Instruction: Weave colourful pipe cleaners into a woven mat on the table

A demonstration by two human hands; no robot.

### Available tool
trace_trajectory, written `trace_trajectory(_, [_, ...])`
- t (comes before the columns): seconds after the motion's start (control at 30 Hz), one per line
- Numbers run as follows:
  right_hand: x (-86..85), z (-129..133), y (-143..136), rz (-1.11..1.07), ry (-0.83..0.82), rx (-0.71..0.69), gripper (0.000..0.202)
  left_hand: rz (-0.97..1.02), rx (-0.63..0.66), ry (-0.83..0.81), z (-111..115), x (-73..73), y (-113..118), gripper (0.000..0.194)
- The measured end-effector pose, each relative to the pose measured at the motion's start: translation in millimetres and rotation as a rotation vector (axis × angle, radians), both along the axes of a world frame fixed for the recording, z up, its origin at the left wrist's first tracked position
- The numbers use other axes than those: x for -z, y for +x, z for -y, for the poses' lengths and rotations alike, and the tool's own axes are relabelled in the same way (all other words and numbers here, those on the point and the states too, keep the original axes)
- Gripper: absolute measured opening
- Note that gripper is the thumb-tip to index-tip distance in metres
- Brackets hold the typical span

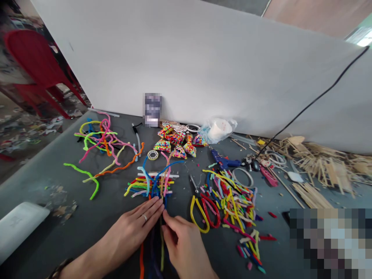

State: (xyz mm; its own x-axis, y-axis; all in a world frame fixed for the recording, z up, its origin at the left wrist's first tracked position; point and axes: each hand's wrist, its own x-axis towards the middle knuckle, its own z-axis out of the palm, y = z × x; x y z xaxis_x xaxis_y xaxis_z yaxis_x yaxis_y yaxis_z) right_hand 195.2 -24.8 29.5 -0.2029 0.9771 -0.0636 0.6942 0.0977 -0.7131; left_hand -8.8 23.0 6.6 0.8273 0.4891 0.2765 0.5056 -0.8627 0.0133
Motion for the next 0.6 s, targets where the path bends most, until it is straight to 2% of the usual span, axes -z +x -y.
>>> trace_trajectory(0.17, [-1.3, 0.7, -1.4, -0.005, -0.004, -0.031, 0.032, 0.005, -0.007, -0.049, 0.9, 3.2, -0.6, 0.057])
trace_trajectory(0.33, [-5.2, 3.3, -8.7, 0.026, -0.006, -0.051, 0.026, -0.039, 0.009, -0.077, 1.5, 2.4, 0.8, 0.069])
trace_trajectory(0.43, [-8.4, 4.2, -6.3, 0.032, 0.028, -0.070, 0.025, -0.042, 0.008, -0.083, 1.8, 3.3, 0.8, 0.068])
trace_trajectory(0.53, [-12.3, -7.9, 8.0, 0.072, 0.133, -0.075, 0.027, -0.040, 0.004, -0.083, 3.8, 4.8, 0.7, 0.068])
trace_trajectory(0.6, [-14.4, -27.8, 21.5, 0.168, 0.306, -0.037, 0.032, -0.032, 0.002, -0.083, 5.5, 5.7, 0.8, 0.067])
